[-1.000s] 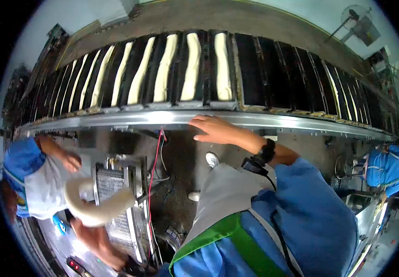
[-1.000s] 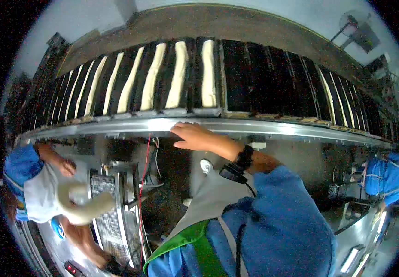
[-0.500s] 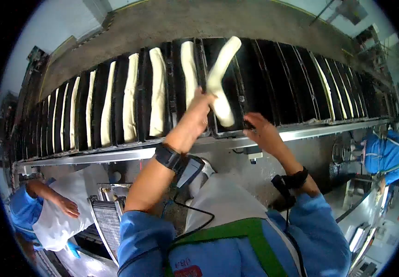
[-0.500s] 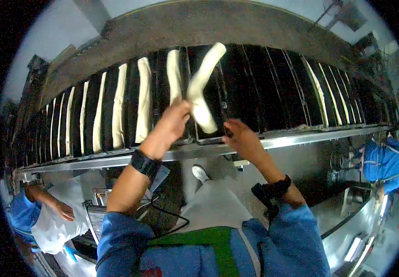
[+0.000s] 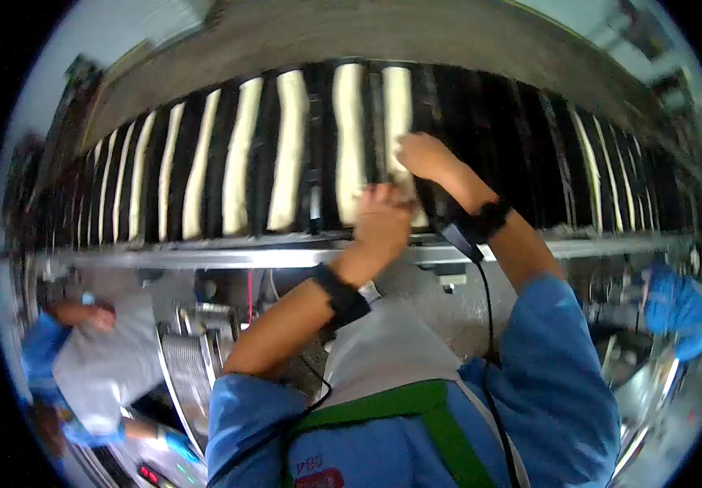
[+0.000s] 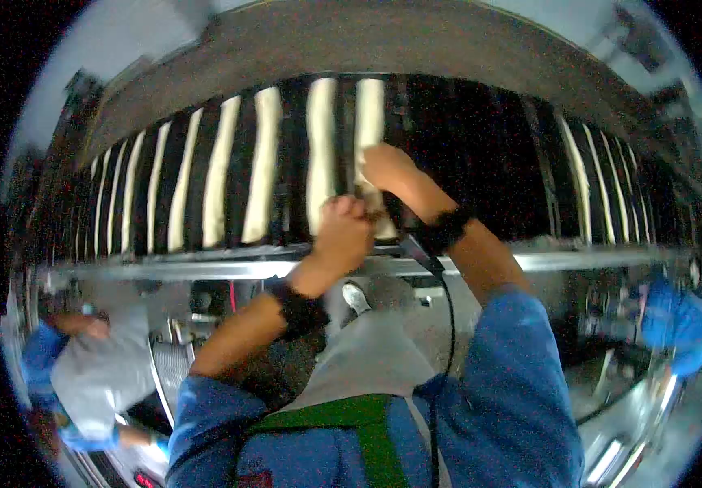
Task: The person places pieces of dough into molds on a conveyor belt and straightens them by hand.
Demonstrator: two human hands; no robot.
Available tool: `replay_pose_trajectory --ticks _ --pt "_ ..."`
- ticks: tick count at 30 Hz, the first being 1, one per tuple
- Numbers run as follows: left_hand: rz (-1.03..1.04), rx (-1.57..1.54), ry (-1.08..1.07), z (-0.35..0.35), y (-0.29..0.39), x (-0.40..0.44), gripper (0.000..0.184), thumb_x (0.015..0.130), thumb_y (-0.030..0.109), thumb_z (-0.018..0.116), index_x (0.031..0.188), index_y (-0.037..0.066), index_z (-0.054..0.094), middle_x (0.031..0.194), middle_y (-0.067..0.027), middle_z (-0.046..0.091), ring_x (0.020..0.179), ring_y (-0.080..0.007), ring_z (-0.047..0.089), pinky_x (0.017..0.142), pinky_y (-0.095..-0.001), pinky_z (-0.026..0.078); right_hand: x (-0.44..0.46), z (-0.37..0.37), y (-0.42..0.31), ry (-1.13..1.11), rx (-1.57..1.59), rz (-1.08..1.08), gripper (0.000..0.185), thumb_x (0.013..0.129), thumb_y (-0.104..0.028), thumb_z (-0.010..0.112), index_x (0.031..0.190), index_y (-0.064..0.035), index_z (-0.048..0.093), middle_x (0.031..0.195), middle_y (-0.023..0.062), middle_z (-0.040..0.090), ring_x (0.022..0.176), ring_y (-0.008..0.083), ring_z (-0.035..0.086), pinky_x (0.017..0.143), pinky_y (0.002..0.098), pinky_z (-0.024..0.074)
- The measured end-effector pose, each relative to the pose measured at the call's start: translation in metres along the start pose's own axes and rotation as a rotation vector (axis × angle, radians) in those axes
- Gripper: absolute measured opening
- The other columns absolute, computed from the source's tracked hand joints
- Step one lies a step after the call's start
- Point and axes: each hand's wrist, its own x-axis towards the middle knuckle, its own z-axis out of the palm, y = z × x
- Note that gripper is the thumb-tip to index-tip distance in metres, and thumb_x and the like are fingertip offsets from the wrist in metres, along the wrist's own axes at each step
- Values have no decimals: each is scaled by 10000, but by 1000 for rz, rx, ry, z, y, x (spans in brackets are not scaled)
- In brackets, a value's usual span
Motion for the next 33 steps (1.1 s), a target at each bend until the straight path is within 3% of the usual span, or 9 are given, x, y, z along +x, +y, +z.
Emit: replay_pose_trajectory --ticks 2,4,6,14,18,21,23,27,33 --pt "23 -123 153 36 -10 -2 229 631 121 499 827 60 599 859 -94 523 879 -229 430 769 -358 351 -11 14 -21 -104 19 -95 392 756 -226 469 1086 -15 465 951 229 534 861 374 519 753 412 419" --pt "-88 -311 133 31 -15 -17 162 644 109 488 762 61 587 911 -87 539 889 -237 457 784 -365 356 -25 35 -23 -78 363 211 634 740 -299 519 1273 -95 242 1013 241 516 914 344 527 771 380 423" --pt "61 -212 164 2 -23 -48 233 631 184 553 853 126 597 992 -22 524 1034 -239 390 829 -394 326 -42 35 -32 -103 189 218 729 751 -285 517 1310 -151 68 989 239 529 899 397 512 777 397 415" --pt "-505 -258 383 -24 -91 -270 302 648 175 588 941 107 559 1012 -82 502 1006 -261 425 798 -400 375 -49 57 -20 -70 42 -25 719 722 -260 578 1282 -87 161 1135 240 407 1009 375 432 826 387 380" --pt "-1190 -179 405 -31 -80 -422 350 658 127 590 1002 101 533 1014 -110 492 952 -291 446 823 -392 372 -30 55 3 -57 -24 -27 710 710 -258 598 1267 -53 209 1182 244 356 1052 360 398 839 382 368" --pt "-1513 13 783 5 -62 -568 399 592 95 598 986 76 541 1015 -125 520 950 -304 470 816 -406 385 10 55 31 -45 -75 -43 704 702 -256 614 1256 -28 245 1216 248 317 1084 349 373 849 379 359" --pt "-1804 284 791 18 -33 -661 409 605 123 617 998 65 521 966 -133 534 929 -285 479 810 -393 360 -42 39 -63 163 -227 -13 608 741 -232 570 1223 14 291 1145 278 355 1032 388 385 834 412 355" --pt "-2434 311 804 43 27 -798 427 670 199 575 1056 77 438 1045 -172 470 951 -337 441 798 -423 362 -23 60 -94 173 -253 -449 526 786 -181 522 1226 -1 295 1212 207 300 1092 337 328 898 400 290" --pt "-2653 -42 1097 31 50 -838 445 693 262 543 1093 101 434 1118 -174 420 1020 -351 395 857 -412 338 -86 91 -239 18 -148 -556 497 771 -129 519 1200 25 324 1181 204 353 1106 310 329 933 353 246"
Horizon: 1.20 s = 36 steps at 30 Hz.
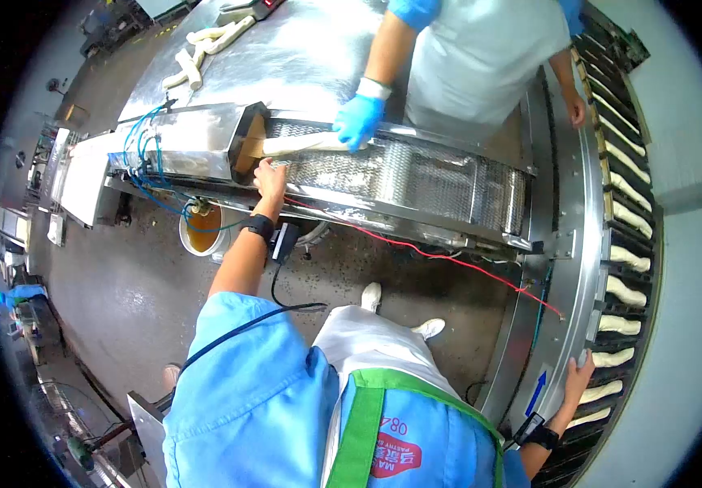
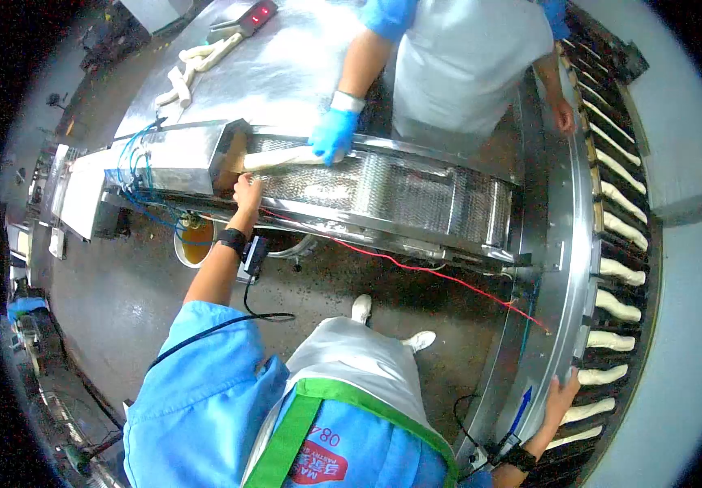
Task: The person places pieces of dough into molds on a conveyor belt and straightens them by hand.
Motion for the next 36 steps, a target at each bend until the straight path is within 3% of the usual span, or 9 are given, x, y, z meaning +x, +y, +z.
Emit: replay_pose_trajectory --ticks 2,3,6,12,22,24,30,34,36 --pt "16 -62 -54 18 -17 23 517 684 263 557 1144 88 396 1160 -176 371 1073 -344 335 882 -411 308 11 11 -10 -24 120 -170 501 767 -118 519 1204 22 319 1185 206 354 1108 304 330 940 357 235" --pt "-39 -97 -55 14 -9 18 530 681 268 558 1151 88 391 1181 -177 347 1079 -343 329 892 -411 297 19 18 -7 -6 48 -206 511 769 -123 521 1213 14 309 1190 208 353 1081 305 368 898 342 297" --pt "-102 -155 -90 12 -2 18 562 676 284 562 1169 88 379 1213 -180 306 1094 -344 312 911 -409 278 22 13 -52 -41 80 -187 526 763 -109 530 1226 -7 302 1163 197 385 1035 283 414 825 321 365" --pt "-180 -230 -176 8 -4 17 615 677 327 570 1206 95 361 1238 -190 280 1131 -356 272 937 -404 257 32 12 -91 -115 180 -128 546 754 -71 536 1243 -49 296 1111 168 431 923 226 476 756 296 396" --pt "-272 -278 -24 22 13 2 562 687 308 544 1143 25 378 1215 -224 282 1111 -364 277 916 -421 278 27 17 -85 -85 178 -179 539 755 -75 541 1241 -69 306 974 136 487 746 193 506 672 286 418" --pt "-298 -280 -12 23 15 3 568 680 322 541 1135 25 375 1214 -223 279 1111 -364 280 911 -431 283 22 14 -89 -188 92 -90 541 753 -98 551 1238 -71 313 925 122 501 713 171 504 636 286 419" --pt "-368 -264 -78 30 11 15 615 676 343 534 1149 -3 347 1215 -223 267 1110 -363 293 920 -422 270 24 31 -84 -268 124 -166 512 759 -140 553 1222 -74 344 946 121 510 720 177 514 640 292 421" --pt "-395 -358 5 45 -11 32 658 662 362 546 1159 -11 331 1201 -254 269 1106 -361 302 919 -412 266 27 39 -103 -283 133 -153 493 760 -130 549 1210 -68 358 968 126 514 767 196 515 679 299 420" --pt "-472 -335 -93 50 -23 50 671 660 370 552 1160 -17 327 1202 -256 269 1100 -365 310 915 -407 272 33 42 -115 -292 129 -224 486 760 -133 551 1204 -67 366 986 135 514 810 207 509 701 299 414"
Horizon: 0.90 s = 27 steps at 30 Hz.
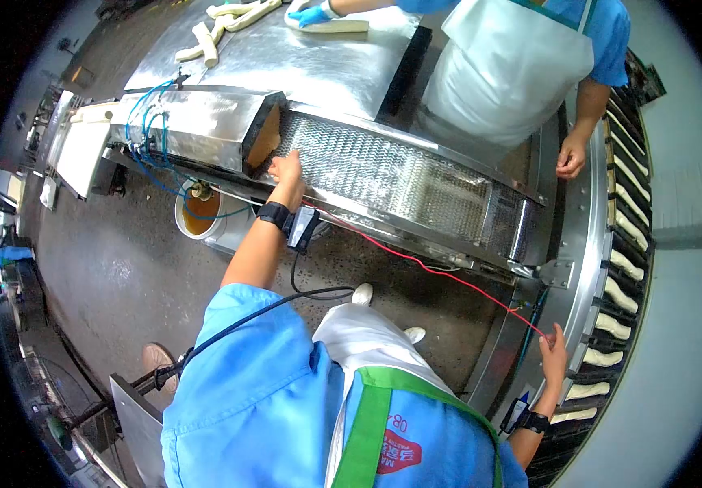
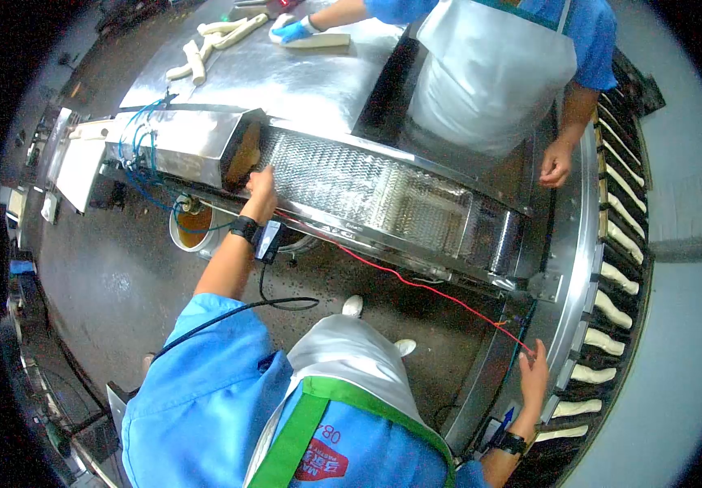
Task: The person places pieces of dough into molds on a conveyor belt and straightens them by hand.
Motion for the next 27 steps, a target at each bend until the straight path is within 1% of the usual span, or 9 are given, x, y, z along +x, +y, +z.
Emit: replay_pose_trajectory --ticks 2,6,10,12,16,19,21,24,27 --pt "-16 -34 45 -16 21 -38 688 658 378 563 1156 -31 324 1208 -249 270 1092 -365 321 913 -404 280 4 1 -17 -25 19 27 484 759 -137 553 1202 -67 370 984 135 514 823 207 507 699 298 415" --pt "48 -79 93 -15 -6 -90 664 657 378 581 1130 -22 343 1185 -214 302 1074 -347 348 897 -405 309 -55 20 44 14 75 58 488 758 -149 558 1202 -69 371 983 128 516 836 207 516 701 300 416" --pt "-160 -214 218 -3 6 -91 660 641 416 623 1101 23 360 1137 -190 338 1026 -327 396 864 -406 348 -79 29 60 27 64 95 490 756 -154 563 1200 -68 373 1001 124 516 825 207 527 706 299 419" --pt "-105 111 130 5 13 -67 619 670 413 588 1112 40 366 1163 -176 338 1048 -328 386 862 -439 339 -91 34 68 70 30 1 490 753 -162 568 1194 -65 377 1034 132 510 821 216 538 720 304 425" --pt "479 1129 -82 3 11 -62 435 779 370 441 1136 121 431 1212 -118 371 1092 -328 378 820 -548 328 -128 34 61 167 27 38 488 747 -208 565 1179 -63 389 1124 161 472 999 285 489 814 344 398" --pt "699 1320 -68 -6 4 -78 380 829 343 371 1147 157 461 1228 -90 391 1106 -324 377 795 -594 326 -154 42 84 271 13 -28 512 737 -259 563 1178 -68 383 1119 175 464 1016 312 459 848 362 372" --pt "776 956 -139 -11 -9 -92 384 821 333 379 1147 146 456 1209 -93 398 1091 -318 385 789 -575 333 -174 41 101 256 45 88 501 743 -248 554 1176 -75 373 1083 190 473 991 341 460 841 380 375" --pt "564 -58 -547 -24 -35 -138 390 810 317 390 1147 130 448 1180 -97 409 1069 -308 396 779 -547 344 -209 47 151 325 -23 282 491 742 -244 552 1174 -86 380 1071 181 460 986 352 450 832 397 377" --pt "547 -226 -693 -48 -41 -219 398 798 301 401 1147 114 441 1152 -101 420 1047 -298 408 769 -518 355 -233 36 175 382 -58 401 487 764 -214 538 1187 -51 362 1165 181 410 1090 317 381 887 375 334"
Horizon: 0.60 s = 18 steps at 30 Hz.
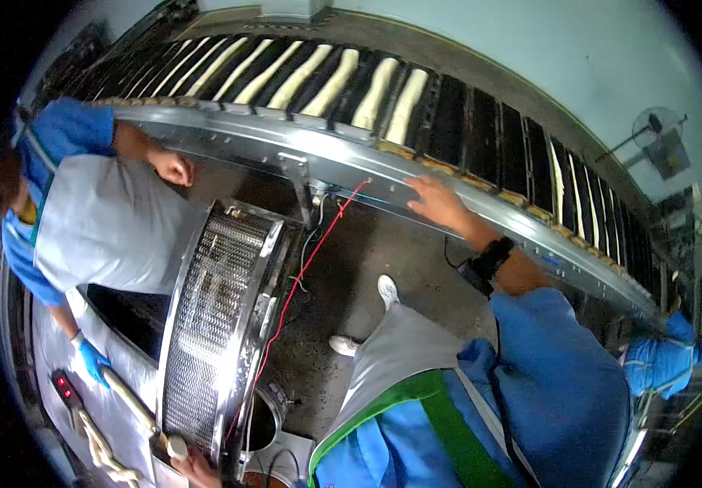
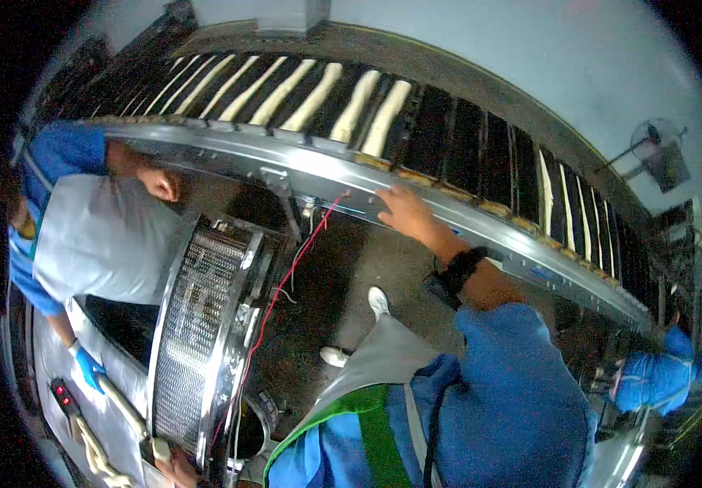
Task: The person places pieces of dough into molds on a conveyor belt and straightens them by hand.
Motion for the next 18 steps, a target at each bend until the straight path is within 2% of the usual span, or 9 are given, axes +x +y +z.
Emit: replay_pose_trajectory --ticks 3,5,11,13,18 --pt "60 -21 -122 47 38 -58 407 786 285 412 1147 97 433 1123 -106 431 1025 -288 419 759 -490 366 -5 4 49 89 48 87 492 755 -209 545 1181 -42 365 1142 175 407 1043 322 396 867 377 342" --pt "69 -52 -228 64 61 -81 413 779 275 420 1147 87 428 1104 -108 438 1010 -281 426 752 -471 373 -31 -10 56 288 -21 59 483 728 -232 569 1163 -104 400 1113 143 405 1017 309 413 825 413 374" --pt "85 -163 -580 195 123 -187 435 755 243 443 1146 54 413 1047 -117 460 966 -261 449 732 -415 395 -56 -40 142 360 7 201 500 722 -239 577 1169 -100 401 1133 98 389 1008 298 396 819 431 352" --pt "63 -195 -710 246 140 -225 443 748 233 450 1146 43 408 1028 -120 467 951 -255 457 726 -396 402 -67 -39 178 403 -7 213 491 715 -206 573 1158 -89 397 1146 106 380 999 304 407 807 404 369" --pt "-40 -213 -1069 380 183 -332 465 728 206 469 1146 16 396 981 -127 485 914 -238 476 709 -348 421 -93 -67 231 323 18 302 482 720 -202 571 1156 -88 401 1139 103 381 1018 297 390 814 400 354"
